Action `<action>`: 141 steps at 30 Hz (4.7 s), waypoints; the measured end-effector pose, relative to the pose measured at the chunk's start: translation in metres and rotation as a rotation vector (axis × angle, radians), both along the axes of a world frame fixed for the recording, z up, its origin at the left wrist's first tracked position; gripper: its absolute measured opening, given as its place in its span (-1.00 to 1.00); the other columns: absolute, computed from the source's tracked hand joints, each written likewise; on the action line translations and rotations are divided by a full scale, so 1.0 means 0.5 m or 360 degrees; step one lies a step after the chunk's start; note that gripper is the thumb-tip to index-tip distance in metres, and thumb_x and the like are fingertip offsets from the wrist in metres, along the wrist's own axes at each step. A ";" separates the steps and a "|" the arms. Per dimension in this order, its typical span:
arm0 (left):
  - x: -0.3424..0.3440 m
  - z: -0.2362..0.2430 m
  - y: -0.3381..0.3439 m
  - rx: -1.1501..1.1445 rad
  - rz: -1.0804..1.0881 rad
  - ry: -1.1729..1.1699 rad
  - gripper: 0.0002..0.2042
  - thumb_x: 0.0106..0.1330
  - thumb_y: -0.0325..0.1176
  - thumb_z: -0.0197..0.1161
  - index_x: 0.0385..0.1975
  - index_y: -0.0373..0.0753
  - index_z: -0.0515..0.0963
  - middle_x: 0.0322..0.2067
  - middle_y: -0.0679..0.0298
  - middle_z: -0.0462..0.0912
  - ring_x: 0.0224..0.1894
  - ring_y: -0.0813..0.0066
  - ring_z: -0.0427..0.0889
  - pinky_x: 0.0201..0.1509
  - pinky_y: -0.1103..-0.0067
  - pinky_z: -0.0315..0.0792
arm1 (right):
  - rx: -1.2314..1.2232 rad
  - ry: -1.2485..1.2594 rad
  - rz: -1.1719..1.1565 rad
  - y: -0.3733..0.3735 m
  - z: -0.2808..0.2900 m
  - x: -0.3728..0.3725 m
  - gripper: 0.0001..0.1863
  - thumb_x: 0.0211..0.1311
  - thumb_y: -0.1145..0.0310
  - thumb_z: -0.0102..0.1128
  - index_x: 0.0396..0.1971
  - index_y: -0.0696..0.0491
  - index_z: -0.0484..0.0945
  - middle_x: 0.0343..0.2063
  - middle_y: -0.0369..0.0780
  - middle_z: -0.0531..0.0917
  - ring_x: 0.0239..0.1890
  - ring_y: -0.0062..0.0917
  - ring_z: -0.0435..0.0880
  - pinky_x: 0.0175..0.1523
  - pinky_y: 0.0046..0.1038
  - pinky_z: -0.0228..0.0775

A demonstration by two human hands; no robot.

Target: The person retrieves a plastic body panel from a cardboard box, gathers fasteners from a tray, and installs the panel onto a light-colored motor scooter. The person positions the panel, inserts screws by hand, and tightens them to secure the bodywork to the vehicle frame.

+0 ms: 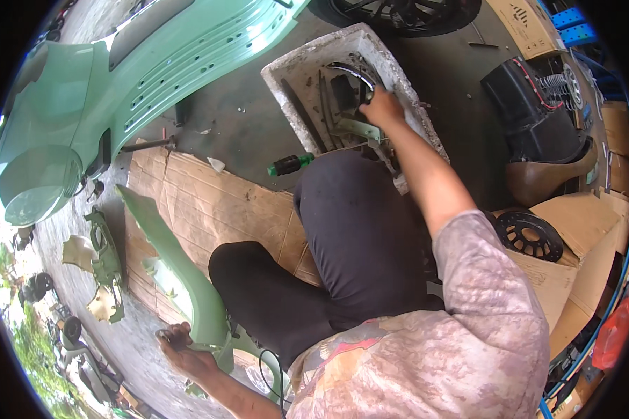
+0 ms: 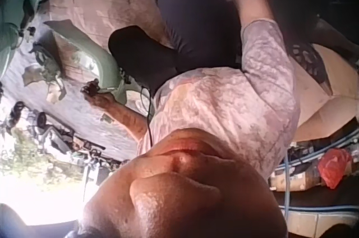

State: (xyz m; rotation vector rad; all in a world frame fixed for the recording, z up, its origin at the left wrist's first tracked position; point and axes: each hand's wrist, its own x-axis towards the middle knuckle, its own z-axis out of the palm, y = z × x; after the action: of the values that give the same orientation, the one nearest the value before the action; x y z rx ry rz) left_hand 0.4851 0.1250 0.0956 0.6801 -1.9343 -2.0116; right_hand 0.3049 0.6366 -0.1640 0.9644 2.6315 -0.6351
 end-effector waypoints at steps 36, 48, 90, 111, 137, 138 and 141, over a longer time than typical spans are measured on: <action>0.005 -0.021 0.021 0.0576 -0.0213 0.0332 -0.79 0.46 -0.26 -0.09 -0.25 -0.25 0.41 -0.49 0.30 0.39 -0.58 0.60 0.21 -0.35 0.59 0.26 | -0.2237 0.0204 0.0864 -0.597 0.555 0.382 -0.49 0.33 0.10 0.09 0.09 0.20 0.43 -0.49 -0.33 0.52 -0.48 -0.72 0.47 -0.32 -0.62 0.36; 0.007 -0.021 0.027 0.0641 -0.0138 0.0409 -0.84 0.47 -0.29 -0.05 -0.28 -0.22 0.40 -0.51 0.35 0.44 -0.52 0.66 0.35 -0.48 0.72 0.25 | -0.2635 -0.0135 0.0576 -0.602 0.552 0.384 -0.49 0.41 0.06 -0.07 0.13 0.17 0.37 -0.59 -0.29 0.52 -0.69 -0.74 0.39 -0.63 -0.70 0.21; 0.018 0.003 0.029 0.0055 -0.0640 0.0355 -0.70 0.42 -0.14 0.07 -0.38 -0.28 0.45 -0.58 0.39 0.42 -0.54 0.67 0.33 -0.45 0.71 0.22 | -0.2352 0.0615 0.1022 -0.639 0.553 0.262 -0.66 0.08 0.27 0.31 -0.20 0.16 0.55 -0.33 -0.27 0.62 -0.32 -0.64 0.56 -0.15 -0.60 0.41; 0.036 0.019 0.023 0.0288 -0.0709 0.0307 -0.73 0.39 -0.17 0.12 -0.28 -0.30 0.49 -0.56 0.35 0.48 -0.53 0.71 0.41 -0.50 0.78 0.15 | 0.0116 0.0961 0.0597 -0.318 0.504 0.183 -0.64 0.04 0.22 0.23 -0.24 0.19 0.57 -0.37 -0.06 0.67 -0.23 -0.24 0.67 -0.09 -0.28 0.43; 0.030 0.006 0.026 -0.0232 -0.0376 0.0522 -0.72 0.43 -0.25 0.04 -0.33 -0.41 0.42 -0.51 0.18 0.53 -0.47 0.49 0.51 -0.37 0.57 0.40 | -0.2422 0.0956 0.0694 -0.751 0.496 0.304 -0.74 0.23 0.27 0.27 -0.27 0.17 0.52 -0.36 -0.25 0.63 -0.40 -0.67 0.59 -0.31 -0.67 0.43; 0.029 -0.002 0.030 -0.0332 -0.0271 0.0648 -0.73 0.42 -0.26 0.04 -0.32 -0.41 0.42 -0.50 0.17 0.53 -0.48 0.47 0.51 -0.38 0.57 0.40 | -0.2542 0.0919 0.0574 -0.758 0.493 0.302 -0.73 0.23 0.26 0.26 -0.28 0.16 0.50 -0.37 -0.25 0.63 -0.39 -0.66 0.60 -0.31 -0.66 0.44; 0.033 -0.008 0.037 -0.0324 -0.0211 0.0836 -0.82 0.37 -0.38 0.01 -0.26 -0.40 0.41 -0.38 0.12 0.51 -0.40 0.41 0.51 -0.30 0.56 0.39 | -0.2657 0.0845 0.0584 -0.766 0.477 0.290 -0.72 0.26 0.24 0.23 -0.27 0.18 0.48 -0.41 -0.24 0.61 -0.38 -0.62 0.62 -0.28 -0.62 0.45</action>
State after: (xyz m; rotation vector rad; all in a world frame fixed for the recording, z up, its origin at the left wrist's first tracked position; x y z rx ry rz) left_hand 0.5016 0.1435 0.0918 -0.0323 -1.8501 -1.7906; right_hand 0.4499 0.2538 0.0746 -0.2436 1.4145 -2.4499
